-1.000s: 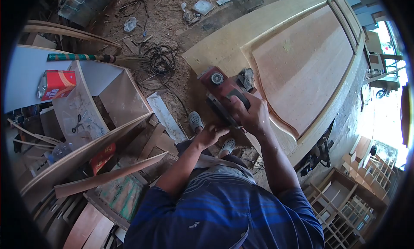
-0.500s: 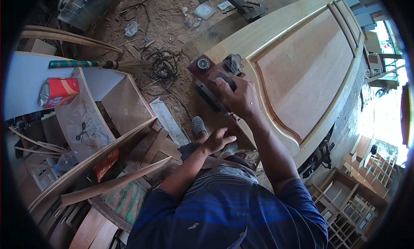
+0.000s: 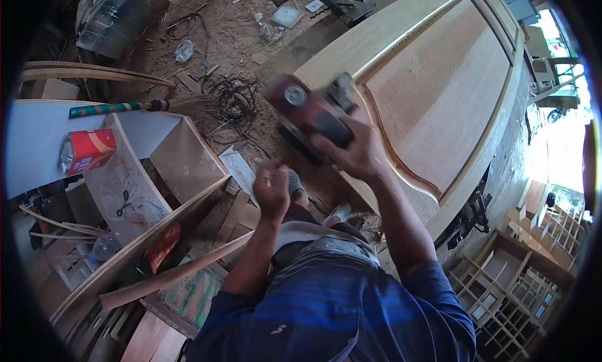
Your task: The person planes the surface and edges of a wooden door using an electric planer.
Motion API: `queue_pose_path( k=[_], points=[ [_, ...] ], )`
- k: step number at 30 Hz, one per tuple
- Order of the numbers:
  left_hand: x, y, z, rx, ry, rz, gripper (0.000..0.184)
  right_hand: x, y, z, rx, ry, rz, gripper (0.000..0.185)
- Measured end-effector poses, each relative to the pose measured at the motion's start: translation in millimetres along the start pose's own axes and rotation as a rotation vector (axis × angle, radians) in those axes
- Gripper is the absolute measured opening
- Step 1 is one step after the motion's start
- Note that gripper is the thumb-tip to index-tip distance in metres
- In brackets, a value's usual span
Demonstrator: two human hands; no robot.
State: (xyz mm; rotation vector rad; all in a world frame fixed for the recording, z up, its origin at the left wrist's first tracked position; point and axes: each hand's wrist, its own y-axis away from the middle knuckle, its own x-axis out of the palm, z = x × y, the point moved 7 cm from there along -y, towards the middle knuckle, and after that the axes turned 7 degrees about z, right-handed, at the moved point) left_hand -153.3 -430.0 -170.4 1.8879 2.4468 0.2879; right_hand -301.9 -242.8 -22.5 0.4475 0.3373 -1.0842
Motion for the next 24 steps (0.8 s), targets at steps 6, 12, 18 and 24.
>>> queue_pose_path(
  k=[6, 12, 18, 24],
  points=[
    [87, -28, -176, 0.612, -0.271, 0.483, 0.023, -53, 145, -13, -0.026, 0.169, 0.045, 0.037],
    [224, 41, -130, 0.359, -0.263, 1.458, 0.028, -91, 250, -40, 0.039, 0.184, 0.047, 0.033],
    [297, 93, -113, 0.396, -0.082, 1.228, 0.046, -115, 336, -70, 0.123, 0.225, -0.128, 0.036],
    [377, 168, -66, 0.289, -0.267, 1.075, 0.031, -132, 451, -129, 0.366, 0.08, -0.325, 0.034]
  ],
)
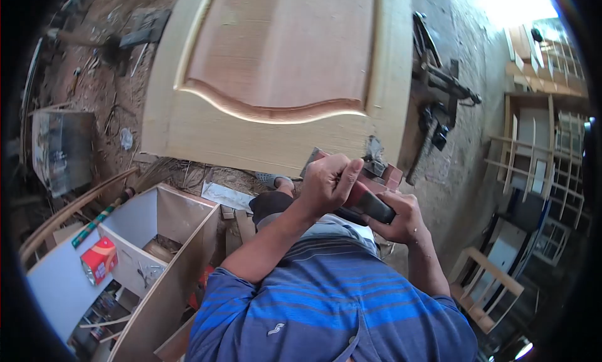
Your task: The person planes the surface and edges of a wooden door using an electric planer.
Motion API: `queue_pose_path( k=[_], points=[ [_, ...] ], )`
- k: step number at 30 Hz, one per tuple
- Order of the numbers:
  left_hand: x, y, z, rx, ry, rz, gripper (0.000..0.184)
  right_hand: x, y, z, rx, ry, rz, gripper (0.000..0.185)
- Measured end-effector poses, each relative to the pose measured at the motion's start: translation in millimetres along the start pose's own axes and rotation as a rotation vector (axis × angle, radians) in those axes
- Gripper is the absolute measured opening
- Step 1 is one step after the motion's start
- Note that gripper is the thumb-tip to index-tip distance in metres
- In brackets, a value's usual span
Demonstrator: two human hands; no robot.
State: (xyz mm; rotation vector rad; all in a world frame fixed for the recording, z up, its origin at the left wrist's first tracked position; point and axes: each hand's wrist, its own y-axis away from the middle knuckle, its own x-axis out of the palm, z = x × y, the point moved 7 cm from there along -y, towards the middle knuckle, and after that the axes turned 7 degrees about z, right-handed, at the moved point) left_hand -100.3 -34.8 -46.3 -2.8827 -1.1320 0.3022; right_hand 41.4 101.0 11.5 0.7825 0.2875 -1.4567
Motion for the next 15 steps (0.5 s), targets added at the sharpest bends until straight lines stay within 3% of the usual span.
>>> queue_pose_path(
  k=[2, 3, 6, 7, 13, 15],
  points=[
    [29, -10, -4, 0.028, 0.078, -0.068, 0.024, -21, 36, -36, 0.066, -0.007, -0.069, 0.032],
    [48, -7, 25, 0.045, -0.192, 0.12, 0.044, -33, 53, -51, 0.114, -0.026, -0.076, 0.032],
    [83, -1, 74, 0.072, -0.828, 0.236, 0.075, -65, 95, -92, 0.219, -0.073, -0.107, 0.032],
    [94, 1, 92, -0.007, -0.91, 0.362, 0.093, -73, 108, -107, 0.246, -0.08, -0.127, 0.033],
    [94, -39, 96, -0.158, -1.019, 0.059, 0.099, -100, 114, -142, 0.245, -0.091, -0.198, 0.032],
    [95, -35, 98, -0.154, -1.012, 0.045, 0.099, -102, 100, -140, 0.231, -0.098, -0.148, 0.033]
  ],
)
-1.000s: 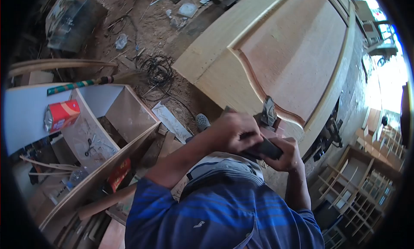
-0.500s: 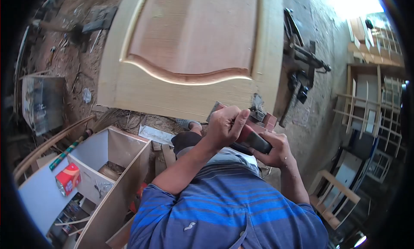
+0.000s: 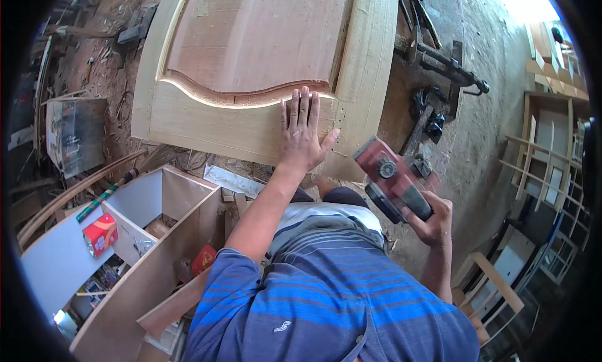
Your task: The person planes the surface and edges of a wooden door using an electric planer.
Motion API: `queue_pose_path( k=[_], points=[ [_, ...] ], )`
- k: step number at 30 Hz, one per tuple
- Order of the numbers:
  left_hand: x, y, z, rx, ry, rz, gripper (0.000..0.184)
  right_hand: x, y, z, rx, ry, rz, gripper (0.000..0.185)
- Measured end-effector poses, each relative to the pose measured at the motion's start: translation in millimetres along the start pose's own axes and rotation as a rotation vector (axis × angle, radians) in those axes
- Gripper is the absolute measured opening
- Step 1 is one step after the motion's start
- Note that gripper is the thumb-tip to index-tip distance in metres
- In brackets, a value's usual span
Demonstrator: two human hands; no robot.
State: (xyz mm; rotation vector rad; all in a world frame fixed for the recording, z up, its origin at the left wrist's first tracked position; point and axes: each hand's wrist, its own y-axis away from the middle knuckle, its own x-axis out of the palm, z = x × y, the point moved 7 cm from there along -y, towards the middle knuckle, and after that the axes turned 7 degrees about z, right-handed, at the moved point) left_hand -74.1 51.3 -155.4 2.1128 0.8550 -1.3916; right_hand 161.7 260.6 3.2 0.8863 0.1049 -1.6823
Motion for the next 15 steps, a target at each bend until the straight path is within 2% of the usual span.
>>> queue_pose_path(
  k=[4, 9, 13, 15],
  points=[
    [-8, 32, 31, -0.078, -0.06, -0.03, 0.099, 3, -36, 17, -0.094, -0.002, 0.07, 0.034],
    [-39, 86, 107, -0.376, -0.089, -0.189, 0.098, 8, -74, 29, -0.131, 0.033, 0.128, 0.035],
    [-57, 122, 163, -0.552, -0.003, -0.294, 0.096, 4, -63, 33, -0.121, 0.053, 0.061, 0.035],
    [-62, 132, 191, -0.63, -0.104, -0.269, 0.096, 4, -49, 31, -0.077, 0.048, 0.027, 0.034]
  ],
)
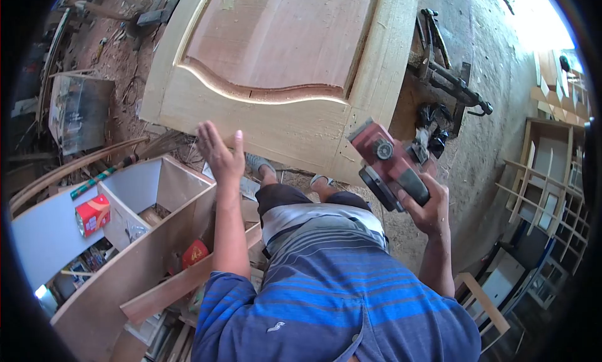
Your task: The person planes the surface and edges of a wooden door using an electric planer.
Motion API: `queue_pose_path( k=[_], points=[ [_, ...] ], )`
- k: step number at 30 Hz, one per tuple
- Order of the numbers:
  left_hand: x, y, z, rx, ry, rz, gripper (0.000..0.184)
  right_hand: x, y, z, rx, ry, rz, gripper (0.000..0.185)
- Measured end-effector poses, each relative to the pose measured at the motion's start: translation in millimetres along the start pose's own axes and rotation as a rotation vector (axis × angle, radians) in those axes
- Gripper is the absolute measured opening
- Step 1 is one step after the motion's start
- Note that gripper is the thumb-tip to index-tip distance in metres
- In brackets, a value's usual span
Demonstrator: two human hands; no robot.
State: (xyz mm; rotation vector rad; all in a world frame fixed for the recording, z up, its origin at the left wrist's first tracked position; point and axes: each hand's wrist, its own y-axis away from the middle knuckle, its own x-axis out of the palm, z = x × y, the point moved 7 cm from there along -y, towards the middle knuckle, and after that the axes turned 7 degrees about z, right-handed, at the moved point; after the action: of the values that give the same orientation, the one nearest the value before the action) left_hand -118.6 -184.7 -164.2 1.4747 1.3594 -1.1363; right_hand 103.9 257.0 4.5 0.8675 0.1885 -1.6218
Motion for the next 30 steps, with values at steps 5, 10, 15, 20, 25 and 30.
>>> queue_pose_path(
  k=[5, 10, 15, 20, 25, 30],
  points=[
    [-8, -37, -20, 0.232, 0.062, 0.037, 0.097, 30, 50, -5, 0.197, -0.073, -0.124, 0.031],
    [12, -59, -81, 0.597, 0.093, 0.183, 0.098, 89, 106, 0, 0.414, -0.22, -0.373, 0.029],
    [20, -58, -89, 0.681, 0.013, 0.265, 0.095, 141, 127, 23, 0.554, -0.303, -0.52, 0.027],
    [18, -58, -90, 0.689, 0.008, 0.255, 0.095, 153, 97, 55, 0.61, -0.301, -0.504, 0.026],
    [16, -57, -92, 0.677, 0.022, 0.256, 0.094, 143, 60, 59, 0.514, -0.312, -0.526, 0.027],
    [13, -58, -95, 0.668, 0.013, 0.261, 0.095, 126, 28, 60, 0.454, -0.255, -0.544, 0.029]
  ],
)
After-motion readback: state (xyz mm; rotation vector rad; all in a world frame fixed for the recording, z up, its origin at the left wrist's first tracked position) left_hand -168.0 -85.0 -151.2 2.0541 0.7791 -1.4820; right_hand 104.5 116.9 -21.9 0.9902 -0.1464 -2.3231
